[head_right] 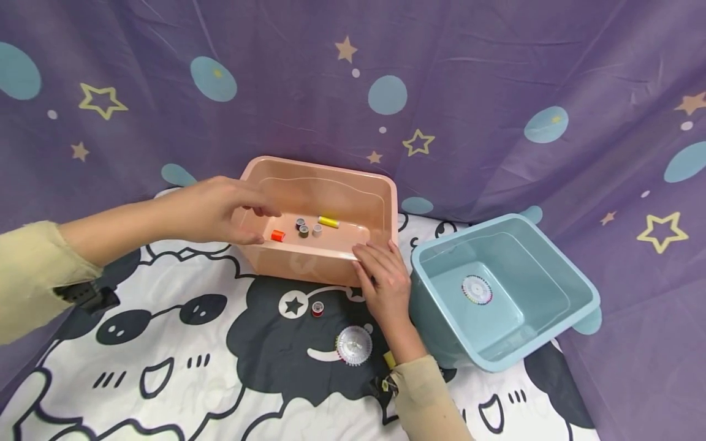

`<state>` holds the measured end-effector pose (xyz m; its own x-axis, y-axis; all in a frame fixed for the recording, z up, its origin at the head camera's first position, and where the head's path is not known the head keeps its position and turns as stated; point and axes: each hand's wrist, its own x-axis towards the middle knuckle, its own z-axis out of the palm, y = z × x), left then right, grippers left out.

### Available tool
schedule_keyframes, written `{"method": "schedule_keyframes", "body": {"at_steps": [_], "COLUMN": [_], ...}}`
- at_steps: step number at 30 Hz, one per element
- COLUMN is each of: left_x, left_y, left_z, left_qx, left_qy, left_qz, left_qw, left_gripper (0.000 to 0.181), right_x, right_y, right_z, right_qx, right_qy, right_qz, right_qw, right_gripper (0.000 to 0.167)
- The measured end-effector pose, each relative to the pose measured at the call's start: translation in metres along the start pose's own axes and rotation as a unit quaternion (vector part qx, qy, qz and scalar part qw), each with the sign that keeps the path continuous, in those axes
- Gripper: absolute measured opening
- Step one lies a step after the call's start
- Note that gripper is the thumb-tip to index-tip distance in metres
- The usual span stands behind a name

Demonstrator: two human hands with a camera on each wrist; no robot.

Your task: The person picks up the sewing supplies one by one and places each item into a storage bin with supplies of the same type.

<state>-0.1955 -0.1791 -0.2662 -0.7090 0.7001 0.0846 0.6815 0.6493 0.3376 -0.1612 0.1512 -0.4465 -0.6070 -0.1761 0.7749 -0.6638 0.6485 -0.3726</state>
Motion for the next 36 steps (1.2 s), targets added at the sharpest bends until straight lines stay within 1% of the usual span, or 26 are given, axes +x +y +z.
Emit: {"method": "schedule_keyframes", "body": {"at_steps": [3, 7, 13, 18, 21, 24, 27, 30, 36], "left_x": [-0.008, -0.017, -0.03, -0.038, -0.043, -0.046, -0.048, -0.048, -0.048], "left_y": [0.004, 0.009, 0.013, 0.014, 0.014, 0.016, 0.017, 0.017, 0.015], "left_z": [0.002, 0.008, 0.022, 0.035, 0.042, 0.05, 0.057, 0.065, 0.08], "left_qx": [0.001, -0.007, -0.027, -0.04, -0.031, -0.016, -0.015, -0.027, -0.039], "left_qy": [0.002, 0.012, 0.019, 0.037, 0.047, 0.043, 0.025, 0.018, 0.038], "left_qz": [-0.003, 0.003, 0.004, 0.022, 0.032, 0.03, 0.022, 0.026, 0.049], "left_qw": [1.0, 0.9999, 0.9994, 0.9983, 0.9979, 0.9985, 0.9993, 0.9991, 0.9973], "left_gripper": [0.035, 0.037, 0.04, 0.042, 0.042, 0.043, 0.047, 0.051, 0.055], "right_x": [0.0, 0.0, 0.0, -0.001, 0.0, 0.0, 0.0, 0.0, 0.0], "right_y": [0.001, 0.001, 0.001, 0.002, 0.001, 0.0, -0.001, 0.0, -0.001], "right_z": [0.0, -0.001, -0.001, -0.001, -0.001, -0.001, -0.001, -0.001, 0.0], "right_qx": [-0.004, -0.006, -0.009, -0.011, -0.01, -0.008, -0.009, -0.009, -0.009], "right_qy": [-0.002, -0.011, -0.017, -0.012, -0.01, -0.009, -0.01, -0.008, -0.004], "right_qz": [-0.004, 0.0, 0.004, 0.0, -0.002, -0.001, 0.0, 0.0, -0.003], "right_qw": [1.0, 0.9999, 0.9998, 0.9999, 0.9999, 0.9999, 0.9999, 0.9999, 0.9999], "right_gripper": [0.031, 0.029, 0.029, 0.03, 0.029, 0.029, 0.029, 0.03, 0.031]}}
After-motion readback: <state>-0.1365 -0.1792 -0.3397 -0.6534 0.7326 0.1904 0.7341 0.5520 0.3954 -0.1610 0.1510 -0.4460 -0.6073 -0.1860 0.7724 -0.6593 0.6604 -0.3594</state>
